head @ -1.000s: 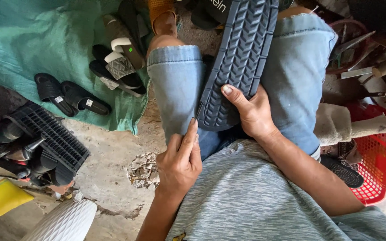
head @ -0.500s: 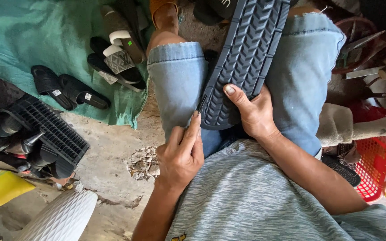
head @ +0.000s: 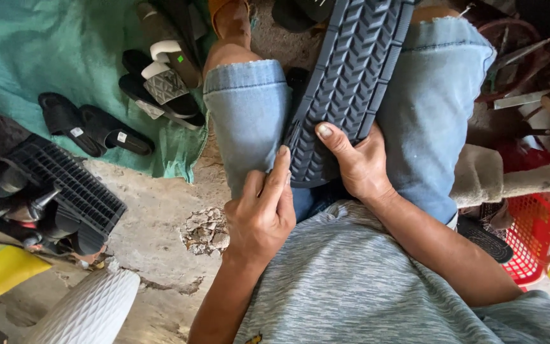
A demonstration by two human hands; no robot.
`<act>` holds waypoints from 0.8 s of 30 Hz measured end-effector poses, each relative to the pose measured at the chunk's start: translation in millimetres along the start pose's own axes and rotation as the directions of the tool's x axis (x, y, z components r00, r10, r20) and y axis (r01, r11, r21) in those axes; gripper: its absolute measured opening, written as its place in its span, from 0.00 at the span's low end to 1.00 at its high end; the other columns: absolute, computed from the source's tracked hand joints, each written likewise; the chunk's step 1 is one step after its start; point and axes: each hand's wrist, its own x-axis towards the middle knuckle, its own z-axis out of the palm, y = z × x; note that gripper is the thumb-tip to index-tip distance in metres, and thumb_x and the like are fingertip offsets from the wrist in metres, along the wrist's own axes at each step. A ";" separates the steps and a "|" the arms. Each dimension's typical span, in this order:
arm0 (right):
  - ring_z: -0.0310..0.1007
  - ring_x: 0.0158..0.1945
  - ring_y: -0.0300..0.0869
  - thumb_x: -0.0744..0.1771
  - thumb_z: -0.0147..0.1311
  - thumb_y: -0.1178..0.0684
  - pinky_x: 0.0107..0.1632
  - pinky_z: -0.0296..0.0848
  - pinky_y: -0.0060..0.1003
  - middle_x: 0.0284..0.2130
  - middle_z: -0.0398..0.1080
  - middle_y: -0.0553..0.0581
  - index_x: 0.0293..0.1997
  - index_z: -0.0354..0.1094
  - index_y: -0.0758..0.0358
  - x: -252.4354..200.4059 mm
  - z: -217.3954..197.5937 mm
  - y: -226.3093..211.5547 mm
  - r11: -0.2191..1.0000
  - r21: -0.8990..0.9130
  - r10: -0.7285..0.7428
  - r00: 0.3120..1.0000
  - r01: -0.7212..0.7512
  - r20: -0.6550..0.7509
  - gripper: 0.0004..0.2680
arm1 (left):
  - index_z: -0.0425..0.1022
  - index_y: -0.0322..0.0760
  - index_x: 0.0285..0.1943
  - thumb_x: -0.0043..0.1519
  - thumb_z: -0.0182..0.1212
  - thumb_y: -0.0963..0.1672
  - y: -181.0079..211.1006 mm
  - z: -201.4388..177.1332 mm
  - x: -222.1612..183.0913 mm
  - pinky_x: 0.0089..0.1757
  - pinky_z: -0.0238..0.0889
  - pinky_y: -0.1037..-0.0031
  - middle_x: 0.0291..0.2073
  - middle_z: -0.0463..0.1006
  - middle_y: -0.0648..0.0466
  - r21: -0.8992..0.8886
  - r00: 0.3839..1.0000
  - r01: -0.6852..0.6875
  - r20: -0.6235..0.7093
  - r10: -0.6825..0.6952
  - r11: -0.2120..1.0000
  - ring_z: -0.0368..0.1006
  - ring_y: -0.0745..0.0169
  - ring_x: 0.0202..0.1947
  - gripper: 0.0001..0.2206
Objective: Fitting and preparing shoe soles and uppers for repair using a hand tool
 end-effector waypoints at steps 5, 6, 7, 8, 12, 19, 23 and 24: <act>0.75 0.43 0.37 0.66 0.67 0.55 0.46 0.81 0.38 0.38 0.78 0.59 0.51 0.70 0.67 -0.4 1.8 -2.4 1.000 -0.002 -0.021 1.000 0.021 0.005 0.12 | 0.80 0.44 0.63 0.66 0.59 0.42 1.8 -1.8 1.8 0.21 0.66 0.77 0.23 0.64 0.61 -0.027 1.000 0.014 0.020 -0.014 1.000 0.65 0.63 0.13 0.16; 0.75 0.43 0.37 0.66 0.67 0.55 0.46 0.81 0.38 0.38 0.78 0.59 0.51 0.70 0.67 -0.4 1.4 -1.0 1.000 -0.003 -0.018 1.000 0.018 0.007 0.12 | 0.80 0.44 0.63 0.66 0.59 0.42 2.7 -2.5 2.9 0.21 0.66 0.77 0.23 0.64 0.61 -0.025 1.000 0.018 0.022 -0.018 1.000 0.65 0.63 0.13 0.16; 0.75 0.43 0.37 0.66 0.67 0.54 0.47 0.81 0.38 0.39 0.77 0.58 0.51 0.69 0.66 -0.5 0.8 0.6 1.000 0.000 -0.020 1.000 0.020 0.011 0.13 | 0.80 0.44 0.63 0.66 0.59 0.42 3.7 -3.1 3.7 0.21 0.66 0.78 0.23 0.64 0.61 -0.023 1.000 0.021 0.023 -0.020 1.000 0.65 0.65 0.13 0.16; 0.74 0.44 0.36 0.66 0.67 0.54 0.48 0.80 0.39 0.40 0.77 0.58 0.52 0.69 0.66 -0.1 0.1 2.0 1.000 0.005 -0.024 1.000 0.024 0.013 0.13 | 0.80 0.44 0.62 0.66 0.60 0.42 4.5 -3.3 5.3 0.21 0.66 0.78 0.23 0.64 0.61 -0.021 1.000 0.021 0.024 -0.021 1.000 0.65 0.66 0.13 0.15; 0.74 0.47 0.37 0.66 0.68 0.54 0.48 0.79 0.39 0.41 0.77 0.59 0.52 0.69 0.68 -0.2 -1.3 7.3 0.998 -0.039 -0.049 0.999 0.049 0.021 0.14 | 0.79 0.43 0.64 0.67 0.60 0.41 4.1 1.4 16.9 0.21 0.66 0.80 0.24 0.66 0.60 -0.061 1.000 0.013 0.025 -0.011 0.998 0.65 0.67 0.14 0.16; 0.74 0.49 0.40 0.66 0.67 0.55 0.48 0.79 0.41 0.43 0.77 0.64 0.51 0.69 0.69 0.0 -2.4 4.2 0.993 -0.053 -0.106 0.993 0.108 0.045 0.13 | 0.79 0.46 0.64 0.68 0.59 0.43 11.3 3.6 27.1 0.22 0.68 0.77 0.24 0.64 0.62 0.023 0.999 0.018 0.027 -0.019 1.000 0.65 0.65 0.15 0.15; 0.73 0.51 0.40 0.66 0.67 0.55 0.50 0.79 0.41 0.46 0.77 0.64 0.52 0.69 0.69 -0.8 -4.0 8.2 0.991 -0.056 -0.121 0.992 0.123 0.047 0.13 | 0.79 0.47 0.63 0.68 0.59 0.44 16.2 7.5 34.6 0.23 0.69 0.75 0.24 0.65 0.63 0.052 0.999 0.029 0.022 -0.030 0.998 0.67 0.65 0.16 0.15; 0.73 0.51 0.40 0.66 0.67 0.55 0.50 0.79 0.41 0.46 0.77 0.64 0.52 0.69 0.69 -0.2 -5.5 10.2 0.991 -0.054 -0.119 0.992 0.121 0.043 0.13 | 0.79 0.47 0.63 0.68 0.59 0.44 15.8 7.9 36.0 0.23 0.69 0.75 0.24 0.65 0.63 0.051 0.999 0.025 0.026 -0.027 0.998 0.67 0.65 0.16 0.15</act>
